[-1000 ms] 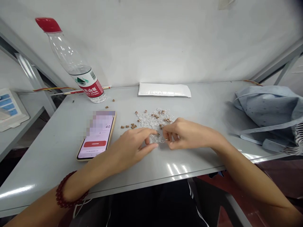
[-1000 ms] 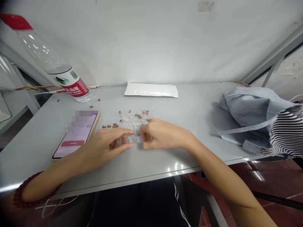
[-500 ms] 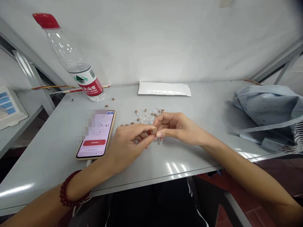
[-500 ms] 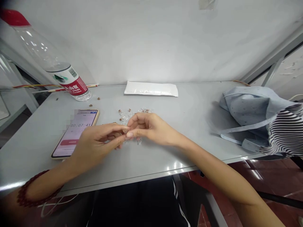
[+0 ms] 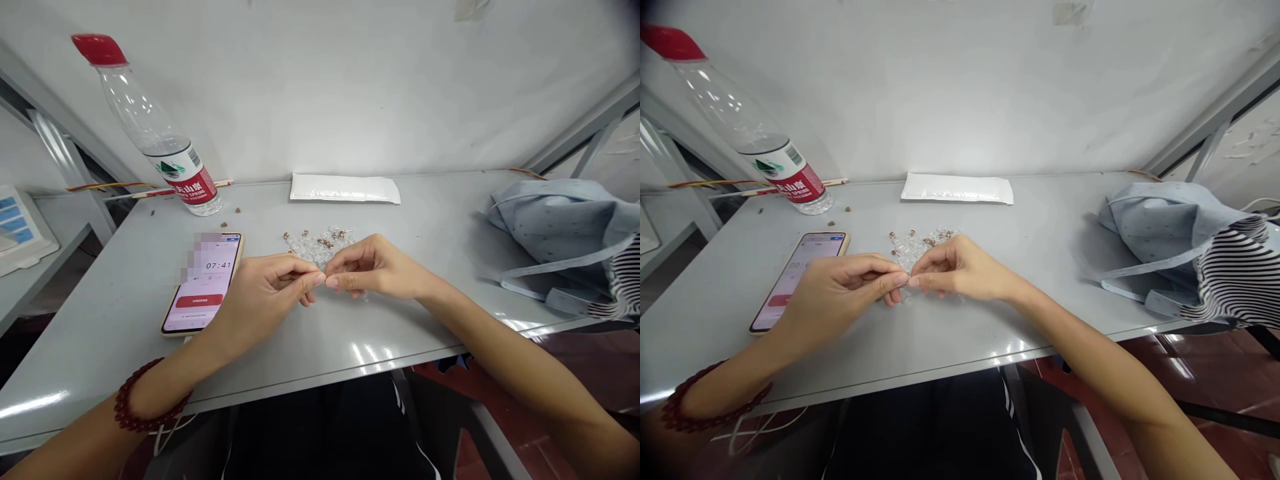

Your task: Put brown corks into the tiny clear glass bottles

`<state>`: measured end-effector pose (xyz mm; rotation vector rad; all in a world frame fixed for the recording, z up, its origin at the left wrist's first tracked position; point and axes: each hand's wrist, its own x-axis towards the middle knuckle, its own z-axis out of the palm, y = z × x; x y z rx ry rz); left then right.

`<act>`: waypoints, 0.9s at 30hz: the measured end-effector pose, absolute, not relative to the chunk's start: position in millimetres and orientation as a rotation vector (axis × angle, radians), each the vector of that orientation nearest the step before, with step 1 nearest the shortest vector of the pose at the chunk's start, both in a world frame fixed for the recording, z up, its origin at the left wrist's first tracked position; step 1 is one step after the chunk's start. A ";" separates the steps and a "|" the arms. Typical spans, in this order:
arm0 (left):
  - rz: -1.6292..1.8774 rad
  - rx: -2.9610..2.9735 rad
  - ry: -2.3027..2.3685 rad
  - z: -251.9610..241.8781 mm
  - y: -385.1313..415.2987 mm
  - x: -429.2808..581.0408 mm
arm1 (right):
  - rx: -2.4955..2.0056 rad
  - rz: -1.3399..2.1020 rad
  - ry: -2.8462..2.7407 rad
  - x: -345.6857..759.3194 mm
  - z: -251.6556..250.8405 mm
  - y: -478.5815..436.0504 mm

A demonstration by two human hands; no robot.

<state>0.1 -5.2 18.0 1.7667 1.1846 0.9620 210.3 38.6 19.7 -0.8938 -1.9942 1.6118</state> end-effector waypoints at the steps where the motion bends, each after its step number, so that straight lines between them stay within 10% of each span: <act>1: 0.950 1.774 1.206 18.6 -4.5 -1.0 | -0.913 1.560 -2.045 210.8 21.1 39.1; 27: 0.345 2.557 1.636 -8.8 42.0 -22.8 | -0.870 0.638 -2.595 165.9 -4.9 107.9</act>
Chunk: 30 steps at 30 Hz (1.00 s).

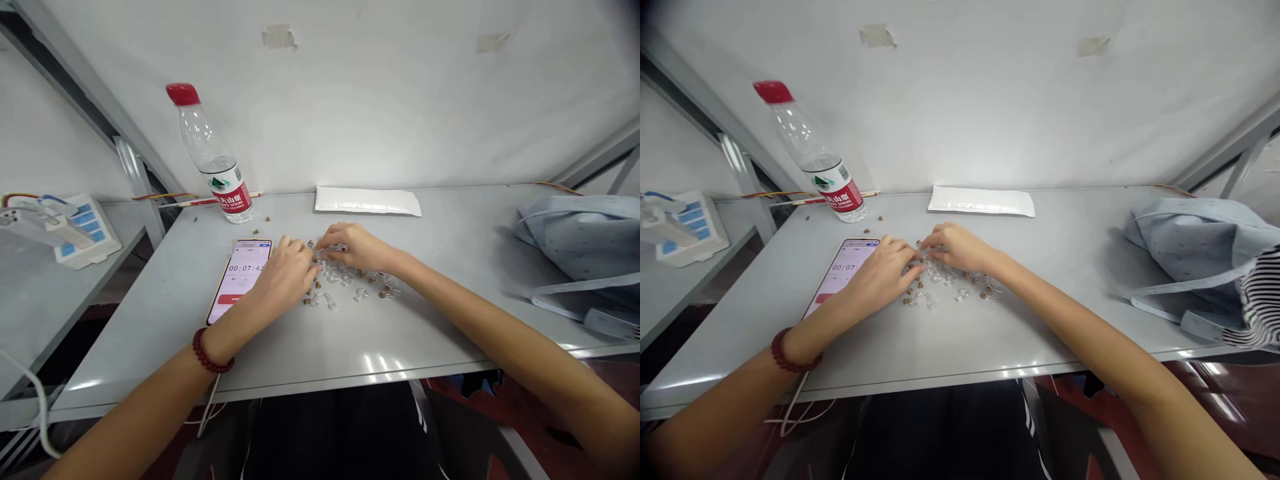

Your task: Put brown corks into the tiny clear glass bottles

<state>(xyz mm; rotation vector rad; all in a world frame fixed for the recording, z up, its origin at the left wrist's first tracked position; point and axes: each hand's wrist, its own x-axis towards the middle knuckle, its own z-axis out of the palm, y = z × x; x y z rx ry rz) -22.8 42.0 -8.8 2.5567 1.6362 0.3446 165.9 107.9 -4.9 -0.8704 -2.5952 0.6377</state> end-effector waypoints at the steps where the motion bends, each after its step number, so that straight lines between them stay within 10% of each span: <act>1: 0.336 2.567 1.643 -10.0 41.2 -20.8 | -0.856 0.625 -2.596 165.9 -6.9 106.5; 30: 0.435 2.320 1.681 21.5 37.5 -37.5 | -0.892 0.525 -2.573 162.2 -0.7 104.3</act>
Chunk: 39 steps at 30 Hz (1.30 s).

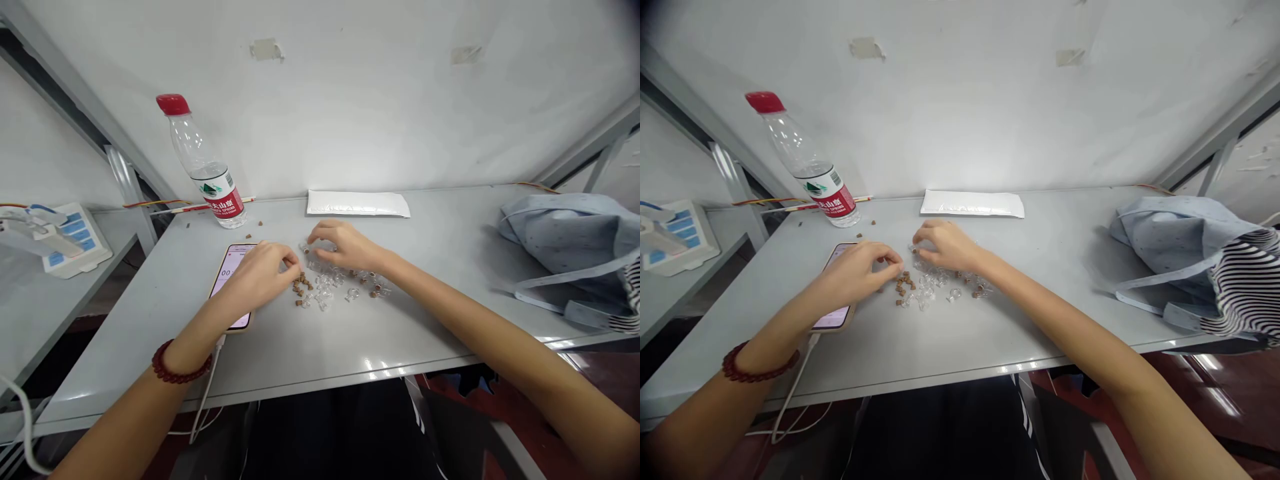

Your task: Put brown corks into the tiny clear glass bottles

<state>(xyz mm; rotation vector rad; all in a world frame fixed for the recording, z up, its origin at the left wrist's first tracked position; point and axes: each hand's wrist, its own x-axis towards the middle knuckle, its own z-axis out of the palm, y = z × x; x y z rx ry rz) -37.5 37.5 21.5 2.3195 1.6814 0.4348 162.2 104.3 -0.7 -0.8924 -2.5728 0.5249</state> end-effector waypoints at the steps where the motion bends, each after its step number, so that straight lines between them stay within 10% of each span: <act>1: 0.442 2.302 1.693 23.3 37.9 -39.7 | -0.859 0.541 -2.576 160.3 -1.3 108.6; 29: 0.478 2.363 1.652 11.1 39.3 -29.4 | -0.781 -0.385 -2.755 153.7 -13.6 93.3; 39: 0.243 2.443 1.615 2.7 42.1 -43.1 | -0.851 0.256 -2.751 160.8 -11.0 95.7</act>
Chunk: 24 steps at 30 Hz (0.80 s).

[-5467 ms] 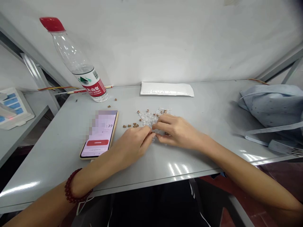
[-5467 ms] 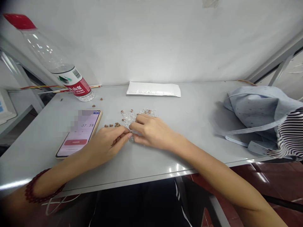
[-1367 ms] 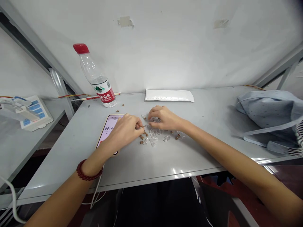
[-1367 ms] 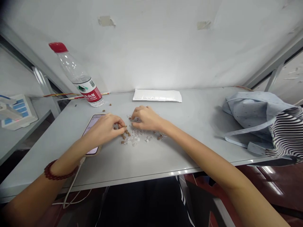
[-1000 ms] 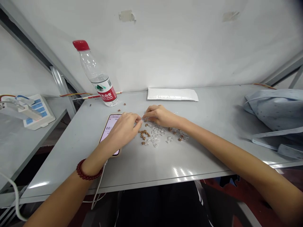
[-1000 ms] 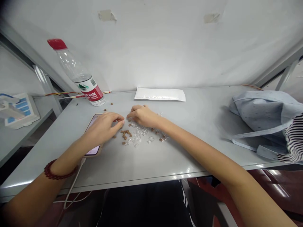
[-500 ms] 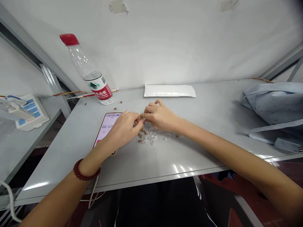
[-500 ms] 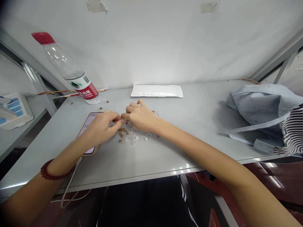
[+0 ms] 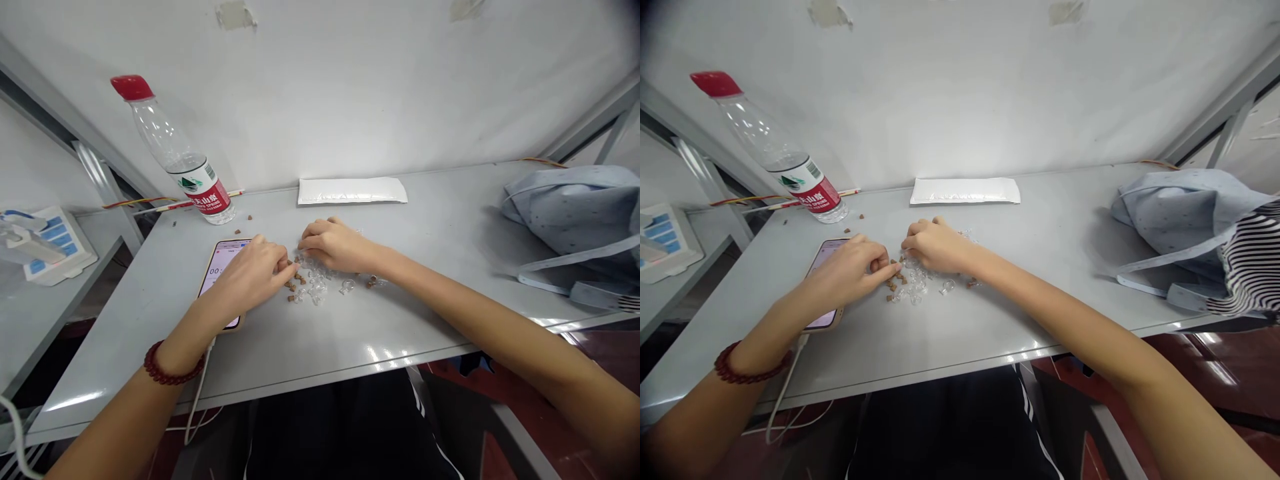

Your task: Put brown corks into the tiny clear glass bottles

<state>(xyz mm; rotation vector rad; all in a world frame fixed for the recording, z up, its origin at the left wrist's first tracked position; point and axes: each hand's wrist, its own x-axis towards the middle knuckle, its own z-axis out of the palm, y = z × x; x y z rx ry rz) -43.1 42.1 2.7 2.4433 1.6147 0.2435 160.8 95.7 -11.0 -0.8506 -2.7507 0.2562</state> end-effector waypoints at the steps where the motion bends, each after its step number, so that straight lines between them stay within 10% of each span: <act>1: 0.271 2.437 1.620 1.3 42.5 -43.2 | -0.853 0.330 -2.724 162.7 -9.9 96.2; 24: 0.428 2.365 1.564 -6.8 41.5 -40.1 | -0.920 0.406 -2.665 166.8 -2.8 93.3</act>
